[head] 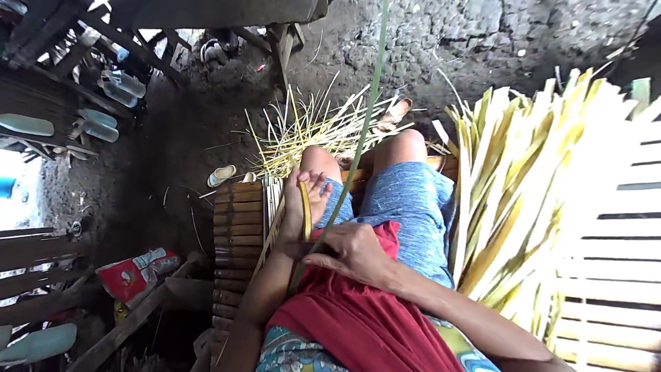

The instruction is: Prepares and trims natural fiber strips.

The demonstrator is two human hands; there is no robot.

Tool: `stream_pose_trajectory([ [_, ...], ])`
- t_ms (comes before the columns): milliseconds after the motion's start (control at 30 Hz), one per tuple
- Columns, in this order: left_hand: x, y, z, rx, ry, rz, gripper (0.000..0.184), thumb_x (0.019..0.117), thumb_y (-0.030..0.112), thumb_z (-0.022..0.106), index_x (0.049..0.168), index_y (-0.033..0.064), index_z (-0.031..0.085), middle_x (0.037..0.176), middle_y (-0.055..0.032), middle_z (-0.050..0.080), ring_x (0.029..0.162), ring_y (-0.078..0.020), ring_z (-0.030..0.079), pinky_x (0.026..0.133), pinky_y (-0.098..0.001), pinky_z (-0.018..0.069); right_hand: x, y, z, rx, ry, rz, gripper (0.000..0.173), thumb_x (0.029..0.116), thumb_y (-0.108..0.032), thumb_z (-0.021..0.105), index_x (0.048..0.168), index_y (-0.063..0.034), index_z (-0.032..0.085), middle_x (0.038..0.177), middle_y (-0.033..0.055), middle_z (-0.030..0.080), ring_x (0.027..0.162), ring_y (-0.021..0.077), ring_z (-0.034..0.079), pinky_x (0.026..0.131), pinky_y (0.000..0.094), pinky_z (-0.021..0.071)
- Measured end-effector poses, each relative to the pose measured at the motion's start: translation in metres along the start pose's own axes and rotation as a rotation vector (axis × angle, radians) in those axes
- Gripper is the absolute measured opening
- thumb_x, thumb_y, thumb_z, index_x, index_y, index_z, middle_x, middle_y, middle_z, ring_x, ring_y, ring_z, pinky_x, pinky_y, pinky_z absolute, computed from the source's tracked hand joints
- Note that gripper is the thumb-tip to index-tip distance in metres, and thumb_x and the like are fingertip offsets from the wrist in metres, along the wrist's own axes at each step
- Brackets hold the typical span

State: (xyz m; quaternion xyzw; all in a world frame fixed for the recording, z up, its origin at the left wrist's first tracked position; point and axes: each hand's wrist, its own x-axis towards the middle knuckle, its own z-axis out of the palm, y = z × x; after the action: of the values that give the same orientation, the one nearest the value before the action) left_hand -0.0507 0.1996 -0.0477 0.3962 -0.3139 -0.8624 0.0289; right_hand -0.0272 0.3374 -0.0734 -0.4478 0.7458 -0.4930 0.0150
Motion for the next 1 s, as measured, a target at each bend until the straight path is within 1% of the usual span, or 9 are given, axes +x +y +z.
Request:
stream_pose_trajectory([
  [100,0.008,0.000,-0.006,0.077,-0.565,0.000,0.040,0.1088,0.037,0.023,0.091,0.0230,0.056,0.096,0.0013,0.070,0.098,-0.0148,0.069,0.089,-0.0338,0.0560,0.014,0.009,-0.013,-0.112,0.068,-0.059,0.050,0.0964,-0.047,0.061,0.068,-0.0066,0.066,0.058,0.0066,0.061,0.054,0.0215,0.062,0.049,0.0394,0.0485],
  [167,-0.001,-0.006,-0.002,0.094,-0.665,0.004,0.042,0.1058,0.029,0.029,0.094,0.0163,0.067,0.105,-0.0021,0.071,0.102,-0.0124,0.067,0.088,-0.0279,0.0548,0.029,0.024,-0.034,-0.155,0.168,0.031,0.047,0.0964,-0.044,0.064,0.075,-0.0019,0.067,0.062,0.0110,0.061,0.056,0.0259,0.062,0.050,0.0442,0.0470],
  [267,-0.007,-0.014,-0.004,-0.036,-0.483,0.048,0.045,0.1105,0.032,0.025,0.102,0.0155,0.066,0.101,-0.0005,0.070,0.099,-0.0109,0.067,0.090,-0.0273,0.0542,0.032,0.025,-0.038,-0.136,0.177,0.122,0.051,0.0964,-0.050,0.061,0.081,-0.0016,0.068,0.063,0.0099,0.060,0.057,0.0242,0.061,0.051,0.0431,0.0458],
  [400,-0.013,0.001,-0.006,-0.047,-0.100,0.063,0.038,0.1109,0.043,0.030,0.083,0.0253,0.048,0.075,0.0090,0.055,0.077,-0.0058,0.062,0.082,-0.0256,0.0534,-0.003,-0.009,-0.001,-0.025,-0.020,-0.049,0.053,0.0969,-0.054,0.059,0.069,-0.0089,0.065,0.057,0.0032,0.059,0.053,0.0175,0.060,0.052,0.0361,0.0478],
  [533,-0.007,0.007,-0.003,-0.019,-0.614,0.147,0.050,0.1101,0.043,0.024,0.080,0.0233,0.058,0.089,0.0028,0.069,0.095,-0.0146,0.069,0.088,-0.0319,0.0560,0.012,-0.007,-0.013,-0.126,0.032,-0.207,0.047,0.0993,-0.044,0.058,0.070,-0.0100,0.069,0.062,0.0038,0.064,0.057,0.0183,0.062,0.055,0.0351,0.0476],
  [633,-0.009,0.018,0.013,0.067,-0.963,0.184,0.034,0.1027,0.041,0.051,0.080,0.0240,0.069,0.098,0.0054,0.073,0.098,-0.0069,0.067,0.092,-0.0257,0.0533,0.056,0.002,-0.067,-0.249,0.193,-0.218,0.041,0.0999,-0.038,0.064,0.081,-0.0018,0.071,0.072,0.0149,0.070,0.063,0.0275,0.067,0.056,0.0443,0.0517],
  [800,-0.034,0.012,0.045,-0.137,-0.602,0.285,0.042,0.1073,0.022,0.023,0.094,0.0160,0.063,0.094,-0.0001,0.071,0.094,-0.0080,0.068,0.084,-0.0257,0.0554,0.091,0.002,-0.104,-0.349,0.142,-0.099,0.052,0.1007,-0.050,0.057,0.087,-0.0007,0.068,0.070,0.0159,0.064,0.061,0.0289,0.062,0.055,0.0469,0.0425],
  [933,-0.007,0.014,0.028,-0.303,-0.276,0.246,0.054,0.1108,0.041,0.021,0.074,0.0216,0.056,0.079,0.0026,0.068,0.084,-0.0113,0.070,0.083,-0.0287,0.0574,0.055,-0.002,-0.070,-0.158,-0.065,-0.066,0.054,0.0960,-0.056,0.058,0.072,-0.0087,0.065,0.057,0.0018,0.054,0.049,0.0169,0.054,0.046,0.0388,0.0417],
  [1000,0.000,0.018,0.012,-0.323,-0.098,0.283,0.050,0.1118,0.043,0.023,0.076,0.0209,0.050,0.075,0.0031,0.063,0.081,-0.0113,0.067,0.085,-0.0300,0.0555,0.028,-0.009,-0.044,-0.098,-0.181,-0.111,0.052,0.0957,-0.056,0.057,0.070,-0.0109,0.065,0.056,0.0004,0.055,0.051,0.0165,0.056,0.048,0.0371,0.0441],
])
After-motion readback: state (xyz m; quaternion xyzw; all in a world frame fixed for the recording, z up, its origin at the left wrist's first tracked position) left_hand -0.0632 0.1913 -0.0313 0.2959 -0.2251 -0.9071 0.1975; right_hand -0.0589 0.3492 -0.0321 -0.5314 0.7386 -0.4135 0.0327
